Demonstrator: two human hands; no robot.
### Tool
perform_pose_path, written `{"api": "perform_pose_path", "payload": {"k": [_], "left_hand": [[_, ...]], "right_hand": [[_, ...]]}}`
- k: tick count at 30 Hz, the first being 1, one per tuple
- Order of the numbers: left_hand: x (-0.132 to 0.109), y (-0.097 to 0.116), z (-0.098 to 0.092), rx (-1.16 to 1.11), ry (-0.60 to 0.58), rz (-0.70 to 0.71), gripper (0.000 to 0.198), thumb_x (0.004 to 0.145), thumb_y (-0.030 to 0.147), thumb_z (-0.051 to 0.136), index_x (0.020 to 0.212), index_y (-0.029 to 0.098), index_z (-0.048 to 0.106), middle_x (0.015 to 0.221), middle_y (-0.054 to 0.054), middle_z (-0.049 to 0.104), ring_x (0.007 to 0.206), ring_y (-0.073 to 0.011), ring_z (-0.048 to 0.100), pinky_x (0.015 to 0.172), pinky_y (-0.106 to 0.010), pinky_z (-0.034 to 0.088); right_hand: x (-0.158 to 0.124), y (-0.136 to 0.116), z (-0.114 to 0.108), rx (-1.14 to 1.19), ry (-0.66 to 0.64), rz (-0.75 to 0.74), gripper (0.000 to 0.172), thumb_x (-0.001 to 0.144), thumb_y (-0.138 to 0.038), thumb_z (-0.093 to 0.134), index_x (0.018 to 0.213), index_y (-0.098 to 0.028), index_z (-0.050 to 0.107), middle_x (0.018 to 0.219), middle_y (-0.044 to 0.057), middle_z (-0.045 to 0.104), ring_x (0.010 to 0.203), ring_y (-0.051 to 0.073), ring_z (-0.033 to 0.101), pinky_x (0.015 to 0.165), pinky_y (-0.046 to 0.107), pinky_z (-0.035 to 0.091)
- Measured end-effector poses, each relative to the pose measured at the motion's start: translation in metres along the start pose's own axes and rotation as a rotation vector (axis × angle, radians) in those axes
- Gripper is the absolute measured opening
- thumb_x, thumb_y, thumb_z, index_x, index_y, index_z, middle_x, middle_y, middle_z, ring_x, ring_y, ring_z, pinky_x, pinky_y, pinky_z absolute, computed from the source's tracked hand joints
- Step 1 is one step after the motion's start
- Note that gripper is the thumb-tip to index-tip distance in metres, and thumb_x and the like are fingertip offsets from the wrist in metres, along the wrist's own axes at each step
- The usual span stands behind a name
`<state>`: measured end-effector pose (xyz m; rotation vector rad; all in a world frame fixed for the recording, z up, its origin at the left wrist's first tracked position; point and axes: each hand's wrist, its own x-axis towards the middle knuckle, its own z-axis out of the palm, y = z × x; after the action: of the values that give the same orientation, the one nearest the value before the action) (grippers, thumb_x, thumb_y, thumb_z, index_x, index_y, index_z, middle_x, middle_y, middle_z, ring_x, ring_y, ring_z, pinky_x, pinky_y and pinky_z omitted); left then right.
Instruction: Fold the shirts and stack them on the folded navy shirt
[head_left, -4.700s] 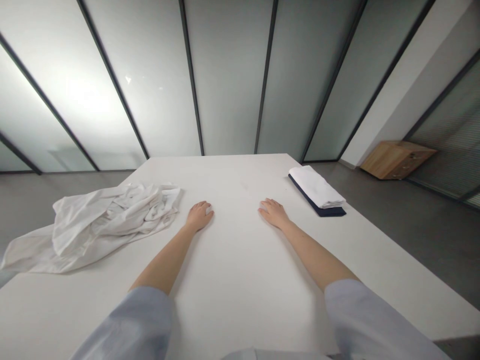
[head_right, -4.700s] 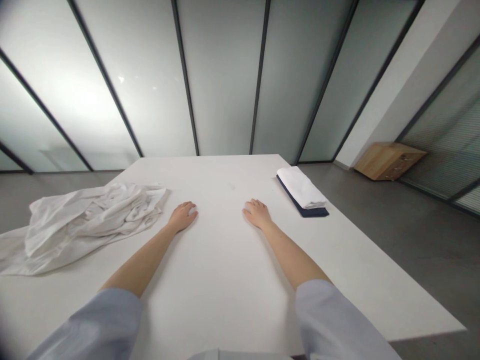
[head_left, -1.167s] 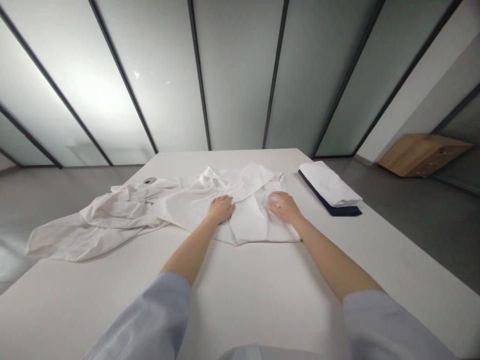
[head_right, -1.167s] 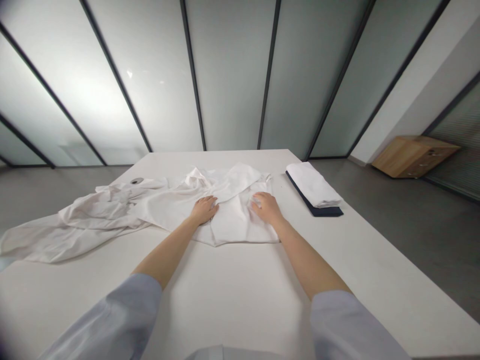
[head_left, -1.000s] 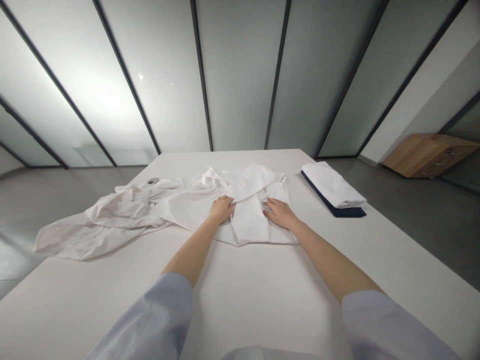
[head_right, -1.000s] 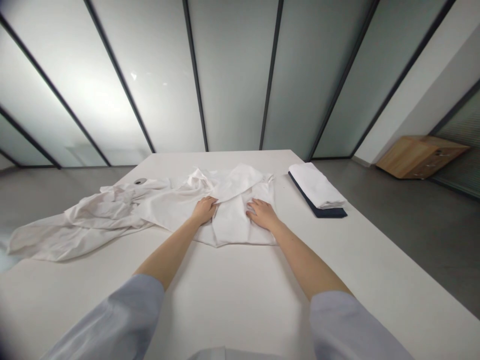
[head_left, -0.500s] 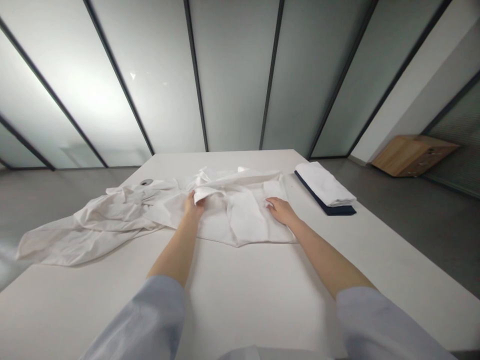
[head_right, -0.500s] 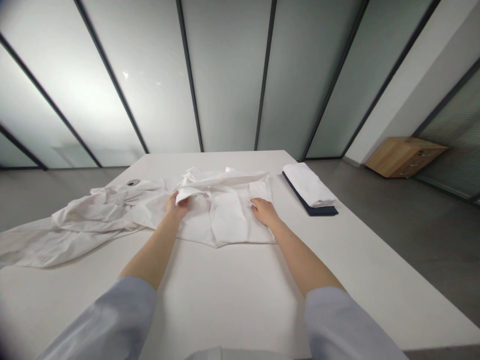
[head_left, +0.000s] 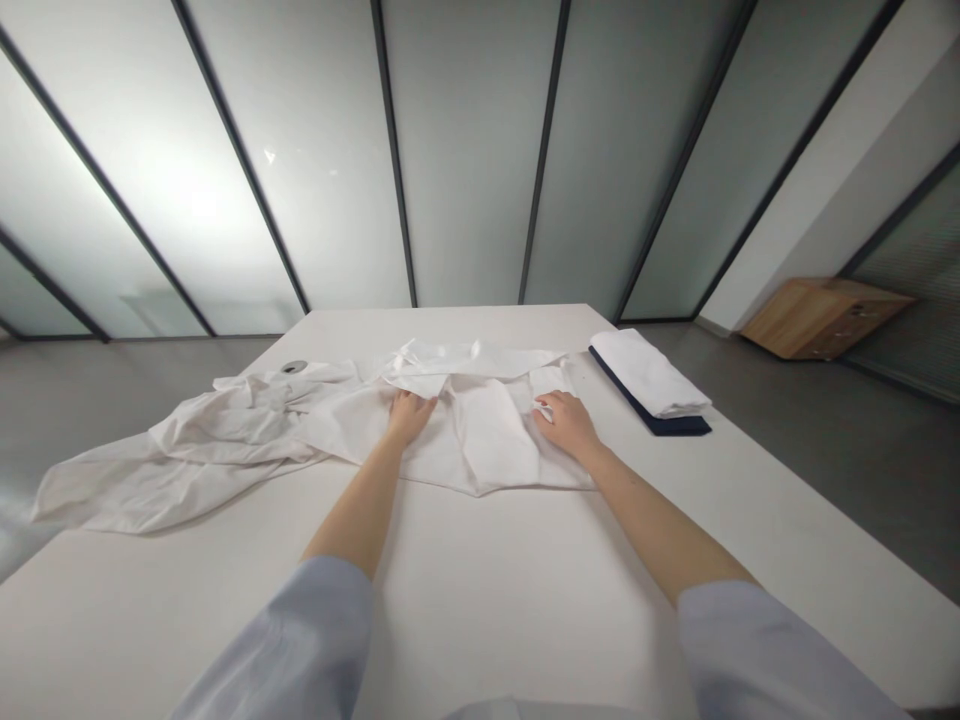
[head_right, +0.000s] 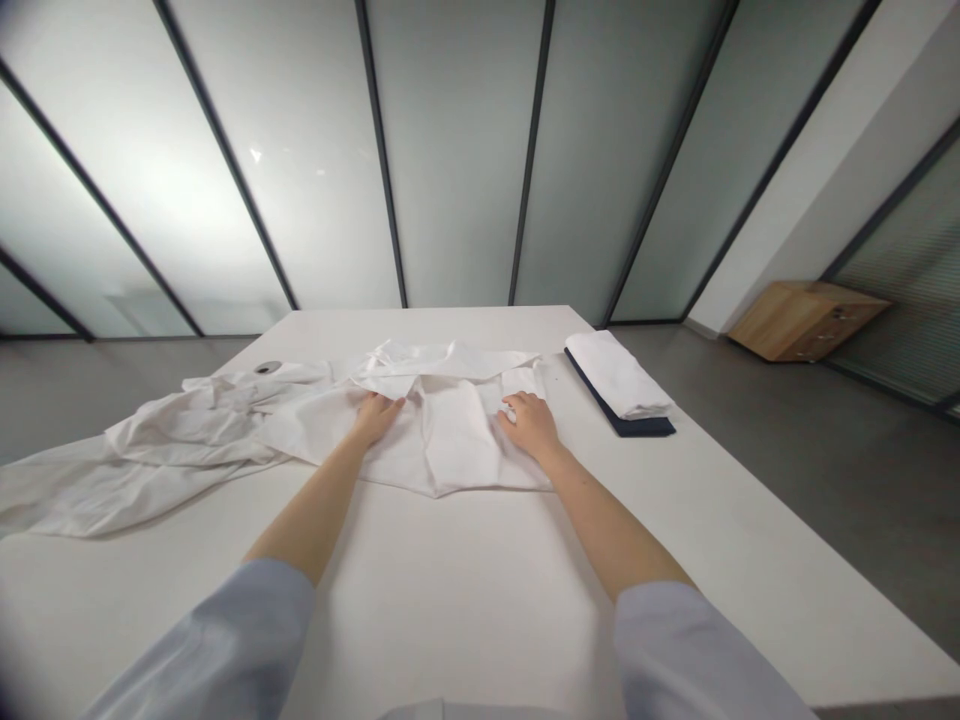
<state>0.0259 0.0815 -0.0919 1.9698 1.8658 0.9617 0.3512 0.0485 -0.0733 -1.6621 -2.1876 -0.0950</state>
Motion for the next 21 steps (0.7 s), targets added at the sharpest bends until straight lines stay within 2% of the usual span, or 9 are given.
{"api": "perform_pose_path", "payload": {"k": [4, 6, 8, 12, 15, 17, 18, 19, 21], "left_hand": [[-0.006, 0.004, 0.0, 0.214, -0.046, 0.06, 0.054, 0.082, 0.038, 0.058, 0.13, 0.016, 0.052, 0.143, -0.015, 0.046, 0.136, -0.0299, 0.034, 0.11, -0.043, 0.029], [-0.006, 0.005, -0.002, 0.245, -0.057, 0.065, 0.053, 0.084, 0.037, 0.054, 0.132, 0.015, 0.051, 0.143, -0.015, 0.046, 0.136, -0.0287, 0.035, 0.11, -0.04, 0.029], [-0.006, 0.005, -0.004, 0.279, -0.07, 0.066, 0.054, 0.085, 0.037, 0.052, 0.134, 0.014, 0.05, 0.144, -0.015, 0.044, 0.136, -0.0285, 0.034, 0.111, -0.039, 0.028], [-0.009, 0.011, -0.002, 0.393, -0.127, 0.039, 0.065, 0.083, 0.044, 0.055, 0.138, 0.012, 0.045, 0.149, -0.017, 0.037, 0.14, -0.0338, 0.026, 0.111, -0.044, 0.026], [-0.014, 0.02, 0.003, 0.48, -0.151, -0.051, 0.066, 0.085, 0.051, 0.05, 0.138, 0.012, 0.047, 0.145, -0.022, 0.041, 0.135, -0.039, 0.033, 0.107, -0.051, 0.029], [-0.015, 0.028, 0.006, 0.538, -0.153, -0.095, 0.063, 0.086, 0.055, 0.044, 0.133, 0.012, 0.053, 0.138, -0.024, 0.048, 0.128, -0.0418, 0.041, 0.101, -0.055, 0.034], [-0.014, 0.033, 0.007, 0.561, -0.156, -0.099, 0.062, 0.087, 0.056, 0.042, 0.13, 0.012, 0.056, 0.134, -0.025, 0.052, 0.125, -0.0426, 0.045, 0.098, -0.055, 0.037], [-0.012, 0.037, 0.007, 0.578, -0.166, -0.093, 0.062, 0.087, 0.056, 0.04, 0.126, 0.012, 0.059, 0.13, -0.025, 0.055, 0.121, -0.0427, 0.049, 0.094, -0.054, 0.04], [-0.005, 0.046, 0.005, 0.601, -0.211, -0.072, 0.058, 0.087, 0.055, 0.041, 0.119, 0.012, 0.064, 0.123, -0.025, 0.06, 0.114, -0.0406, 0.055, 0.089, -0.05, 0.044]], "right_hand": [[0.0, -0.007, 0.0, -0.11, -0.102, 0.021, 0.037, 0.088, -0.036, 0.05, 0.118, -0.019, 0.063, 0.121, 0.014, 0.061, 0.11, 0.028, 0.053, 0.093, 0.037, 0.039], [0.002, -0.001, 0.005, -0.152, -0.155, 0.073, 0.034, 0.088, -0.032, 0.049, 0.113, -0.018, 0.066, 0.119, 0.015, 0.061, 0.108, 0.028, 0.054, 0.09, 0.037, 0.04], [0.005, 0.012, 0.01, -0.133, -0.149, 0.151, 0.031, 0.089, -0.028, 0.044, 0.104, -0.019, 0.069, 0.111, 0.014, 0.065, 0.102, 0.026, 0.057, 0.085, 0.034, 0.042], [0.01, 0.047, 0.015, 0.057, -0.004, 0.373, 0.036, 0.089, -0.027, 0.037, 0.104, -0.017, 0.069, 0.101, 0.011, 0.068, 0.093, 0.023, 0.061, 0.08, 0.03, 0.044], [0.011, 0.058, 0.007, 0.141, 0.188, 0.447, 0.041, 0.087, -0.031, 0.04, 0.114, -0.013, 0.064, 0.105, 0.014, 0.067, 0.094, 0.026, 0.06, 0.083, 0.035, 0.045], [0.011, 0.048, -0.003, 0.133, 0.276, 0.362, 0.041, 0.085, -0.031, 0.042, 0.116, -0.013, 0.063, 0.11, 0.014, 0.065, 0.099, 0.027, 0.059, 0.088, 0.037, 0.044], [0.01, 0.037, -0.008, 0.128, 0.275, 0.274, 0.04, 0.086, -0.031, 0.042, 0.116, -0.014, 0.063, 0.112, 0.014, 0.065, 0.101, 0.027, 0.058, 0.09, 0.038, 0.043], [0.009, 0.022, -0.012, 0.131, 0.24, 0.171, 0.039, 0.087, -0.03, 0.041, 0.115, -0.015, 0.063, 0.113, 0.013, 0.065, 0.103, 0.026, 0.058, 0.092, 0.037, 0.041], [0.001, -0.015, -0.017, 0.159, 0.066, -0.052, 0.038, 0.09, -0.031, 0.041, 0.119, -0.017, 0.062, 0.113, 0.011, 0.065, 0.103, 0.023, 0.059, 0.093, 0.033, 0.041]]}}
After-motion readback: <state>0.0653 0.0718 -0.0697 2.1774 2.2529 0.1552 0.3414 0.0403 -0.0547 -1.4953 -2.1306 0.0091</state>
